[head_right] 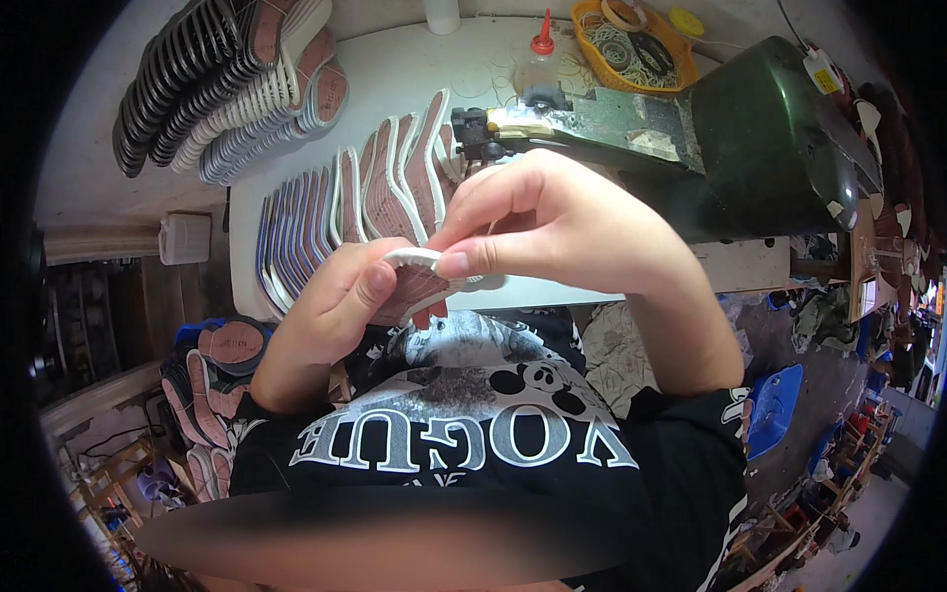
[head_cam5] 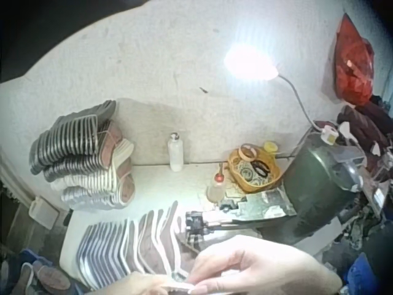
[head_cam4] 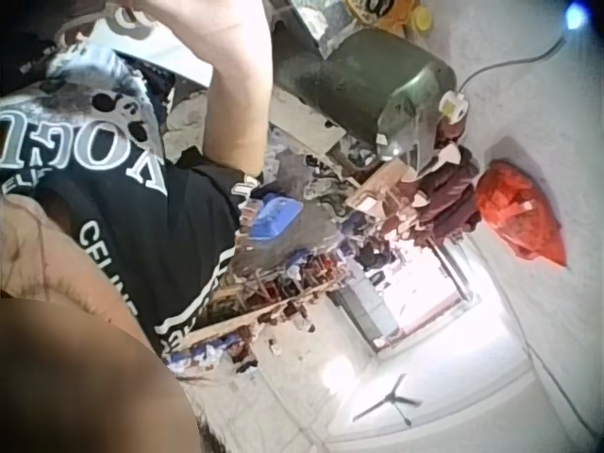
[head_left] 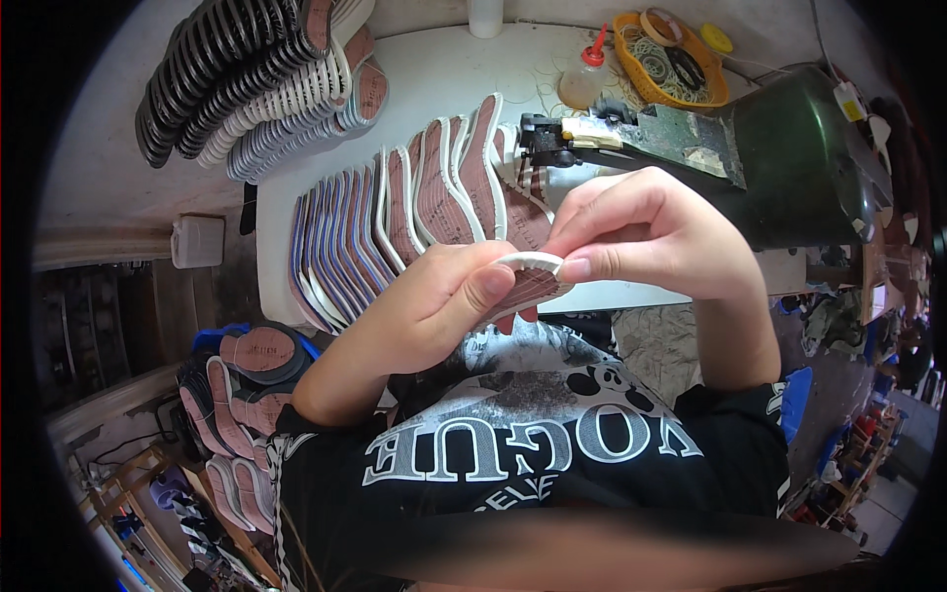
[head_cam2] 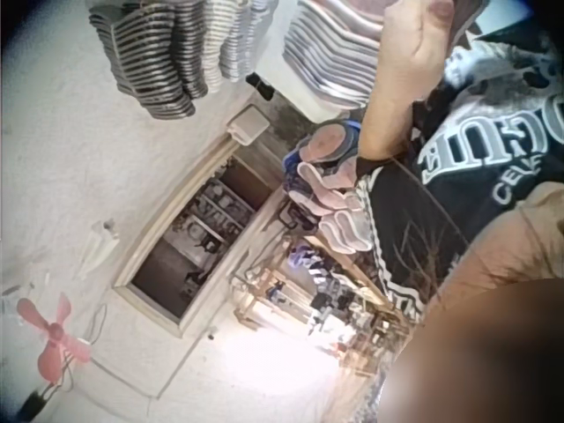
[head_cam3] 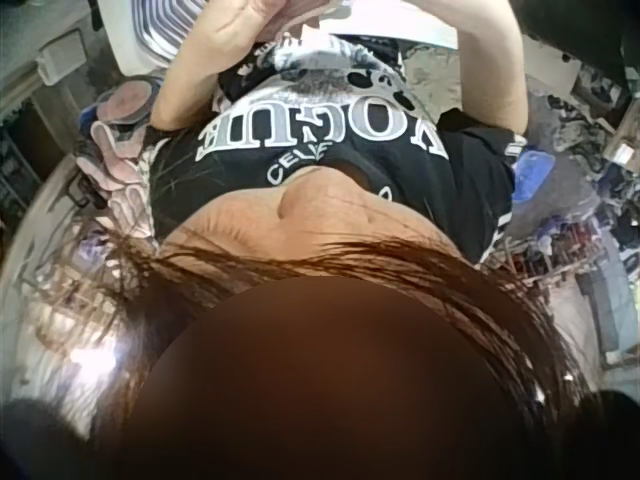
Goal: The recorder is assembling shoe components, specifically attaching the upper part to the insole by folding and gluing the edges.
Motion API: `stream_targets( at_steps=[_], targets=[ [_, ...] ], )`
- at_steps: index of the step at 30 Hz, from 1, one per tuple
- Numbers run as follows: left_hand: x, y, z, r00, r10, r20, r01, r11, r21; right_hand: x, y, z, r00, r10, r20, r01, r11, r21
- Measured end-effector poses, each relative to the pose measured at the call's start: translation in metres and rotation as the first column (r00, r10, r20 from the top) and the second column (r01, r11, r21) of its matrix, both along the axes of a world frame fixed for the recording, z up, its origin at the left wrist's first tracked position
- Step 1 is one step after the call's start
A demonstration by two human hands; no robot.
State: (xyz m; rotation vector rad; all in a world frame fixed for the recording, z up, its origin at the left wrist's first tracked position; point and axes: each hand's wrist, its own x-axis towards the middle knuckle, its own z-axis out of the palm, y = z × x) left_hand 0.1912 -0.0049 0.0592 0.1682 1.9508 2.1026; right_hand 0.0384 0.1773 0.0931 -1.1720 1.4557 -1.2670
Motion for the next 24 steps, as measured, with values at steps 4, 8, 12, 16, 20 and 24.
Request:
stream_targets(
  at_steps=[4, 8, 12, 16, 20, 24],
  targets=[
    [-0.001, 0.004, 0.005, 0.997, 0.071, -0.024, -0.073, 0.992, -0.106, 0.015, -0.006, 0.005, 0.853, -0.182, -0.489, 0.123, 0.981, -0.151],
    [-0.003, 0.005, 0.001, 0.984, 0.160, 0.080, -0.151, 0.983, -0.101, 0.021, -0.004, -0.006, 0.713, -0.281, -0.643, 0.202, 0.960, -0.195],
    [-0.007, -0.004, 0.016, 0.986, -0.003, 0.165, 0.010, 0.999, -0.042, 0.011, 0.008, -0.017, 0.989, -0.131, -0.074, 0.129, 0.991, -0.029],
    [-0.010, -0.004, 0.016, 0.980, -0.017, 0.197, 0.018, 1.000, -0.002, 0.008, 0.011, -0.019, 0.966, -0.086, 0.242, 0.083, 0.996, 0.022],
    [-0.016, 0.001, 0.013, 0.973, 0.011, 0.232, -0.015, 1.000, 0.015, 0.010, 0.010, -0.016, 0.975, -0.078, -0.207, 0.078, 0.997, -0.008],
    [-0.031, -0.006, 0.013, 0.992, 0.115, 0.046, -0.096, 0.948, -0.305, 0.022, 0.012, -0.020, 0.789, -0.403, -0.463, 0.346, 0.915, -0.208]
  ],
)
